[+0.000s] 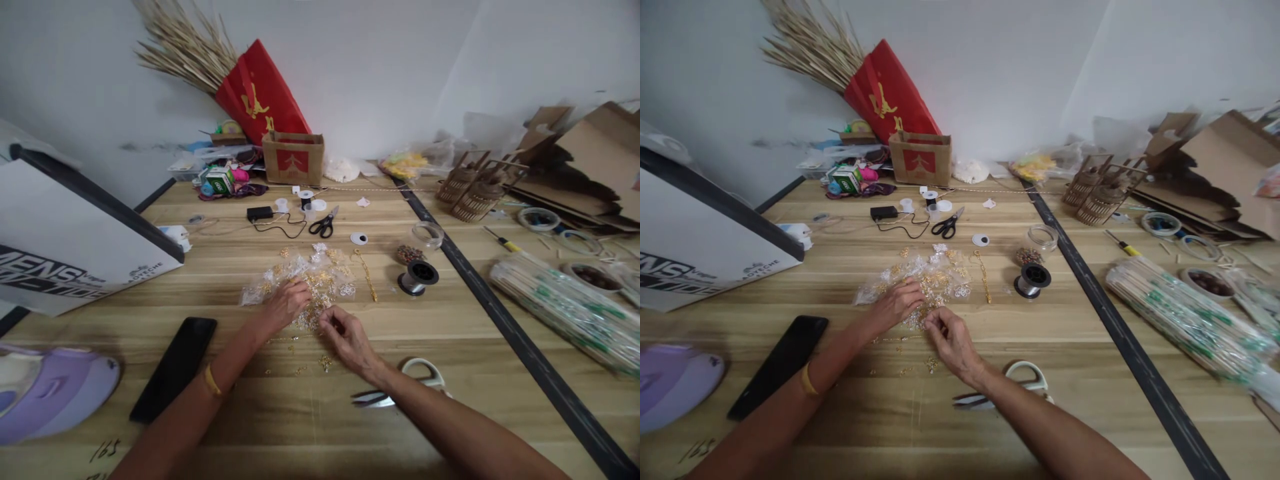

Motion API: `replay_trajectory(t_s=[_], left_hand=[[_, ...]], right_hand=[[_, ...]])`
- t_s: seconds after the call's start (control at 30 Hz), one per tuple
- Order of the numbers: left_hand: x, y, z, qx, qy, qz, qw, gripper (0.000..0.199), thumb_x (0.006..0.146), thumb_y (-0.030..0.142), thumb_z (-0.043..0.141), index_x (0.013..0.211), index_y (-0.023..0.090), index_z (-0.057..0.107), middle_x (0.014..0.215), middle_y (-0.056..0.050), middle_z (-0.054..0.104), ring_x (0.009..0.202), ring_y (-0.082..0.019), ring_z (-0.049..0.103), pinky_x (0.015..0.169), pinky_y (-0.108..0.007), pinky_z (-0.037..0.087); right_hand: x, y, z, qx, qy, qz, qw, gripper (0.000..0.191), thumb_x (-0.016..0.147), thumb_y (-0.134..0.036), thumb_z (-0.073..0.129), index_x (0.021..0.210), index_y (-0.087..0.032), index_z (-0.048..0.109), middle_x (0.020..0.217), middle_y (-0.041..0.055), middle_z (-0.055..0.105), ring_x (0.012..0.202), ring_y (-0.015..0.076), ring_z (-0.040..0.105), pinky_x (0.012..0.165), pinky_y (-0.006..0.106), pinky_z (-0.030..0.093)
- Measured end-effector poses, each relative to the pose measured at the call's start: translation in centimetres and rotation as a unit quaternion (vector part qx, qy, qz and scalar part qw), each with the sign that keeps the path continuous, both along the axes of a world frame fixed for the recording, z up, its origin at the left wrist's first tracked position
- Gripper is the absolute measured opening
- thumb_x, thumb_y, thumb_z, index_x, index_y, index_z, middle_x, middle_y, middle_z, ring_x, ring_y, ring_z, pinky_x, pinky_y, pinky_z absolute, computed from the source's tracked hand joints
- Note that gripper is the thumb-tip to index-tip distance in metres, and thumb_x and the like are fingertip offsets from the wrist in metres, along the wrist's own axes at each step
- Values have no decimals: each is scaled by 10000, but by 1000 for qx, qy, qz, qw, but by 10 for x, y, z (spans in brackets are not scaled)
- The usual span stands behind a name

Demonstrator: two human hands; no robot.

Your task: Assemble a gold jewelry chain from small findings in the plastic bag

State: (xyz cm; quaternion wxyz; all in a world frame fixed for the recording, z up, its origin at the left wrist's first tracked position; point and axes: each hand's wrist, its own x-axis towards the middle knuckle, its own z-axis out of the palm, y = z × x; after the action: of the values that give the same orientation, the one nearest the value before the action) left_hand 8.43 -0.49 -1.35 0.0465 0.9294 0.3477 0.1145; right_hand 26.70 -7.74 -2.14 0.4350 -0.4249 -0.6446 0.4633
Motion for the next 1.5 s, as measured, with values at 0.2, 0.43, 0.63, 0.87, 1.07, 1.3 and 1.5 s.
replay_trajectory(t_s=[0.2, 0.43, 0.63, 0.87, 1.07, 1.3, 1.5], left_hand=[[-2, 8, -2, 24, 27, -36, 999, 213, 904, 161, 452, 778, 152, 623, 787, -35, 591, 796, -170, 512, 865, -313, 397], [-1, 13, 1, 23, 64, -46, 997, 204, 903, 174, 459, 757, 154, 600, 794, -32, 593, 804, -169, 528, 864, -317, 397], [0, 18, -5, 9, 73, -48, 996, 182, 904, 164, 445, 785, 150, 582, 817, -42, 593, 827, -171, 531, 891, -329, 396], [3, 11, -4, -7, 9, -14, 1000, 216, 909, 161, 412, 784, 149, 587, 799, -47, 592, 848, -184, 526, 924, -360, 386], [5, -11, 7, -142, -225, 129, 955, 113, 843, 205, 526, 769, 152, 592, 779, -41, 617, 766, -167, 557, 745, -292, 438], [10, -49, 5, -336, -401, 207, 827, 153, 781, 290, 577, 748, 142, 594, 671, 3, 575, 637, -116, 517, 607, -212, 410], [14, -61, -3, -356, -464, 225, 779, 170, 749, 301, 599, 746, 131, 592, 669, 0, 570, 641, -114, 520, 631, -216, 432]], right_hand=[[0, 0, -1, -10, -8, 9, 1000, 191, 865, -313, 472, 746, -167, 503, 640, -24, 441, 583, 107, 399, 541, 221, 328], [1, 0, -2, -9, -9, 7, 1000, 181, 861, -295, 480, 742, -162, 509, 637, -22, 437, 585, 105, 393, 541, 221, 328], [1, 1, -2, -7, -13, 9, 1000, 176, 859, -293, 486, 743, -163, 513, 636, -21, 448, 581, 104, 402, 535, 217, 333], [2, 0, -3, -6, -17, 11, 1000, 160, 860, -278, 486, 754, -162, 518, 645, -20, 457, 591, 105, 416, 543, 217, 338], [1, 0, 0, -8, -6, 2, 1000, 147, 855, -275, 486, 763, -165, 519, 651, -20, 465, 580, 106, 411, 534, 219, 333], [1, -2, 1, 4, 10, 3, 1000, 146, 860, -273, 478, 764, -168, 512, 624, -28, 445, 555, 102, 390, 508, 217, 318], [0, -5, 3, 28, 2, 0, 1000, 134, 851, -262, 488, 763, -166, 515, 618, -24, 461, 559, 103, 403, 508, 213, 332]])
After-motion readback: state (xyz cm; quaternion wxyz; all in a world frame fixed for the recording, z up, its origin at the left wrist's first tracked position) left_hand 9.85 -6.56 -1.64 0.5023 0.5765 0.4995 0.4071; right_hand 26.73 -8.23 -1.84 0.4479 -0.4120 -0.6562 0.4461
